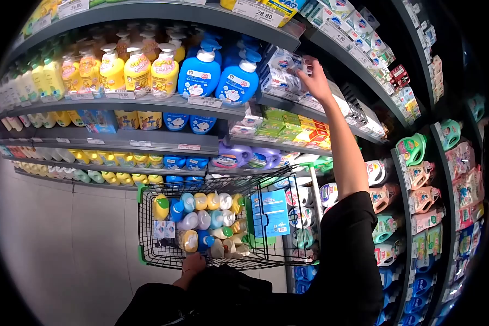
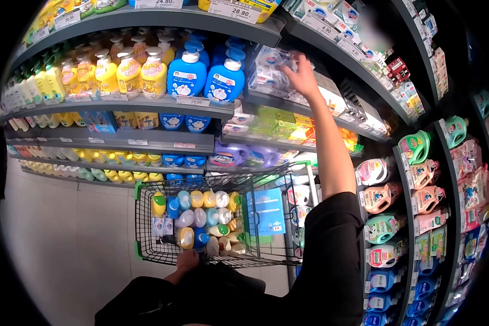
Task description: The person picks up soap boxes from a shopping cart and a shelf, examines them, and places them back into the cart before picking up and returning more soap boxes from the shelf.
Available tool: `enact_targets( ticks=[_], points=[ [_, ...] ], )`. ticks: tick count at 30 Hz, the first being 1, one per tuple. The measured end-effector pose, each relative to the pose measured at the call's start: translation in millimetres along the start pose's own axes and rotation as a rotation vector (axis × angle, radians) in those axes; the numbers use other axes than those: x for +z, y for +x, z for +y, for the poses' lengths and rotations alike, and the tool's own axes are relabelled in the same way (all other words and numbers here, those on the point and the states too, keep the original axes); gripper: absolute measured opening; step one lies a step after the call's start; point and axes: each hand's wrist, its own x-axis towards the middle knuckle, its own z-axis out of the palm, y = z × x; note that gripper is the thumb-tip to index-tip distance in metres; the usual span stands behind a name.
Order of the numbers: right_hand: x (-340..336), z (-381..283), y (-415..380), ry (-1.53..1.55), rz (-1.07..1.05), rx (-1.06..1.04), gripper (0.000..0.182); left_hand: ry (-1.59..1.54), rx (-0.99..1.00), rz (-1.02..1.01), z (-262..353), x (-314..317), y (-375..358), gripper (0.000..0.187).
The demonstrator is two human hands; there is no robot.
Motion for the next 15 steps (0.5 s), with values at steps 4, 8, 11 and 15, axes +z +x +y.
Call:
enact_targets(
  ticks=[4,8,11,15],
  points=[
    [19.0,20.3,37.5,-0.418,0.011,-0.017,0.072,-0.015,0.002,0.008,-4.1,6.3,1.8,0.034],
    [26.5,18.4,28.9,-0.577,-0.057,0.025,0.070,-0.046,0.047,-0.019,-2.6,-4.0,-5.1,0.034],
    [28.3,18.1,22.6,-0.576,0.014,-0.067,0.067,-0.052,0.041,-0.058,-0.6,-7.1,-2.9,0.028],
    [23.5,10.1,15.6,-0.595,0.088,-0.137,0.063,-0.078,0.033,-0.099,-4.3,-4.4,0.6,0.028]
  ],
)
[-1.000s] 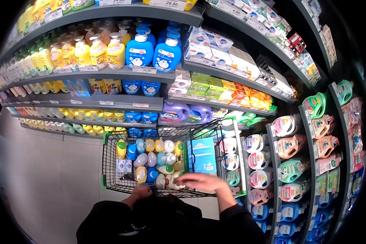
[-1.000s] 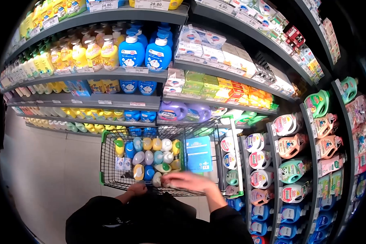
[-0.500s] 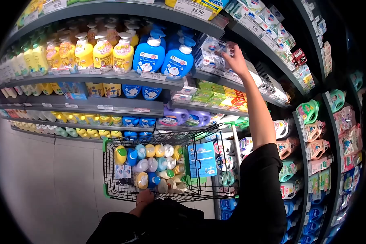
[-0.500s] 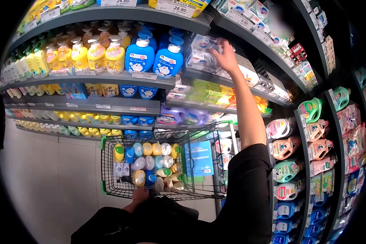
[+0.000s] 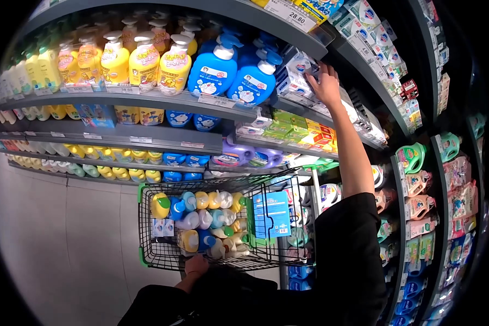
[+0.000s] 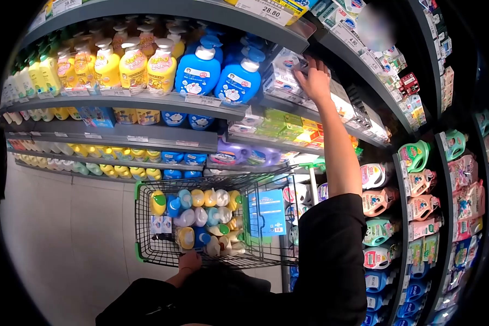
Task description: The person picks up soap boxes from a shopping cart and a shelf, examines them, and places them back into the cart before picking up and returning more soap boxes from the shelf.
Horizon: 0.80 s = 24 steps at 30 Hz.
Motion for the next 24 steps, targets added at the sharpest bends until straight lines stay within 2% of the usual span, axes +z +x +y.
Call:
enact_targets(
  ticks=[4,10,16,19,22,24],
  points=[
    [-5.2,5.0,6.9,-0.067,-0.081,0.050,0.064,0.032,0.019,-0.027,-0.7,5.5,3.5,0.031],
    [10.6,12.4,7.7,-0.057,0.027,-0.024,0.060,0.083,0.002,-0.036,-1.0,7.3,5.8,0.032],
    [-5.0,5.8,2.5,0.059,-0.030,0.101,0.058,0.080,0.006,-0.051,-0.4,7.4,5.8,0.032],
    [-8.9,7.9,4.7,0.015,-0.068,0.127,0.059,0.085,-0.002,-0.060,-3.4,12.2,10.0,0.033],
    [-5.0,11.5,7.3,0.033,-0.060,0.119,0.060,0.066,-0.027,-0.048,-2.5,13.5,10.4,0.031],
    [4.4,11.1,2.1,-0.073,-0.023,0.075,0.060,0.063,-0.023,-0.042,0.4,9.5,7.1,0.031]
  ],
)
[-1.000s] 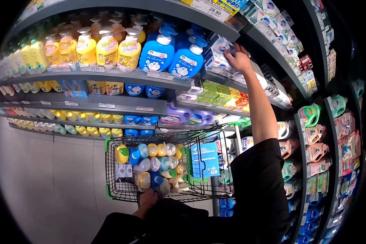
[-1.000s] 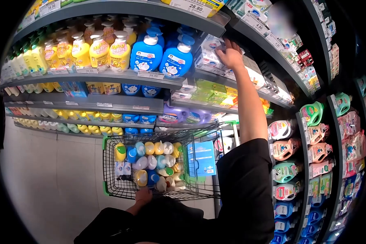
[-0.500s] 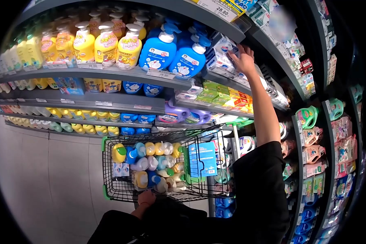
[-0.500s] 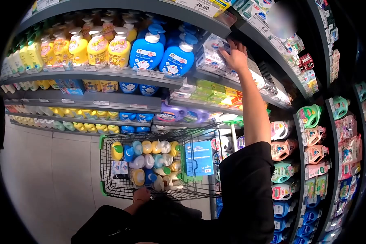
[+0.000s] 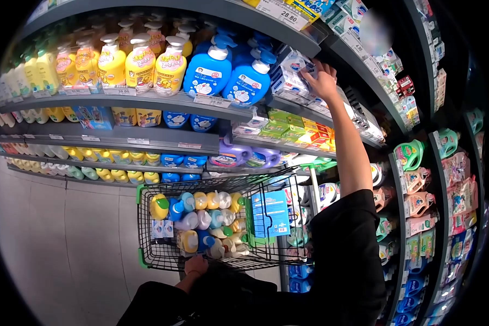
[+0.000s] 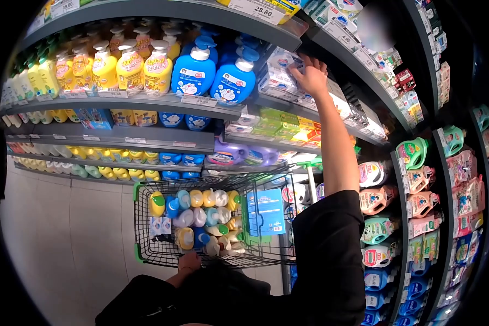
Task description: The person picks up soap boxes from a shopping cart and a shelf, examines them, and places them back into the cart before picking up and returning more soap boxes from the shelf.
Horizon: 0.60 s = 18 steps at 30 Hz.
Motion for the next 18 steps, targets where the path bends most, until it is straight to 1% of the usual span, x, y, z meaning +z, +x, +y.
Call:
enact_targets(
  ticks=[1,4,10,18],
  points=[
    [3.3,-0.9,-1.3,-0.051,0.022,-0.021,0.061,0.006,0.015,0.000,1.8,-4.2,-3.2,0.032],
    [2.3,-4.4,-5.1,-0.035,0.065,-0.011,0.059,0.016,0.019,0.004,3.7,-6.3,-4.0,0.033],
    [-10.9,-3.7,-10.4,0.156,0.047,-0.017,0.052,0.013,0.005,-0.013,9.4,-11.5,-7.1,0.033],
    [-14.1,7.5,-10.7,0.149,-0.031,-0.017,0.053,0.008,0.004,-0.056,10.3,-10.5,-3.3,0.038]
  ],
)
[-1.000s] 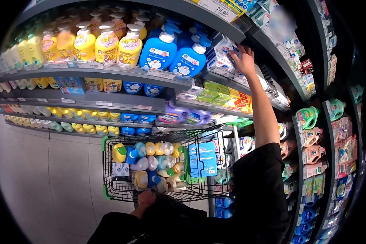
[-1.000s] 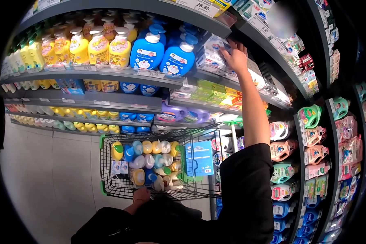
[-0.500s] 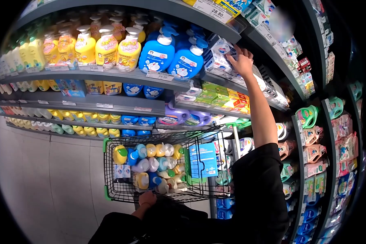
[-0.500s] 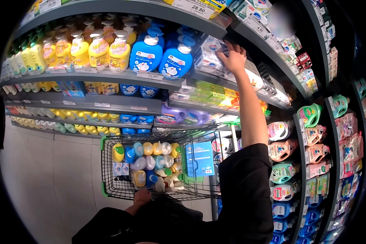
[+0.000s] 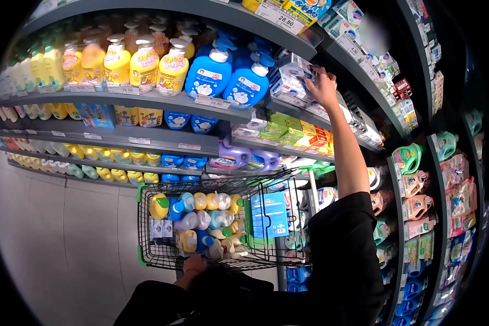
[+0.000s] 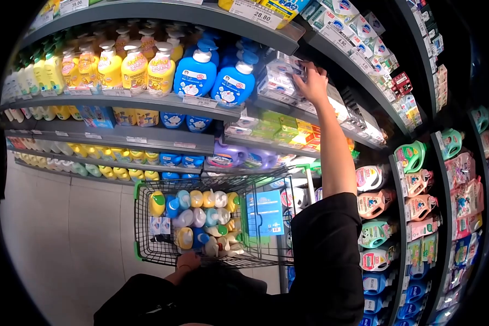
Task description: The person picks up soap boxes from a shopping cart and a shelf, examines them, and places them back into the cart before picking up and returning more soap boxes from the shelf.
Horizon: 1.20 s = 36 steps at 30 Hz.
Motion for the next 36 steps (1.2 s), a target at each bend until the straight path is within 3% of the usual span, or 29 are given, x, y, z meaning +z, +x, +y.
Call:
enact_targets(
  ticks=[4,8,11,19,22,27,34,36],
  points=[
    [-6.5,0.2,-2.7,0.159,-0.081,0.053,0.055,-0.004,0.003,-0.001,-6.7,8.3,6.0,0.040],
    [-8.2,-6.4,-9.6,0.189,0.035,-0.064,0.062,-0.004,-0.004,0.021,-7.9,9.6,5.1,0.040],
    [10.6,13.6,-7.9,0.041,-0.069,-0.079,0.064,-0.014,-0.014,0.044,-5.4,9.1,2.6,0.039],
    [-13.6,21.3,-2.3,0.221,-0.371,-0.102,0.071,-0.023,-0.021,0.065,-13.3,22.5,13.1,0.036],
    [-12.3,23.6,3.7,0.160,-0.398,-0.084,0.074,-0.023,-0.015,0.068,-17.8,29.0,21.7,0.036],
    [-8.0,4.2,13.2,0.157,-0.372,-0.055,0.085,-0.034,-0.037,0.143,-16.0,30.5,18.9,0.033],
    [-21.7,-18.0,1.6,0.145,-0.224,-0.038,0.079,-0.007,0.035,0.224,-12.7,25.0,8.1,0.031],
    [-15.4,-6.1,-2.5,0.061,-0.053,-0.157,0.075,-0.012,0.040,0.240,-10.7,23.6,7.7,0.031]
  ],
)
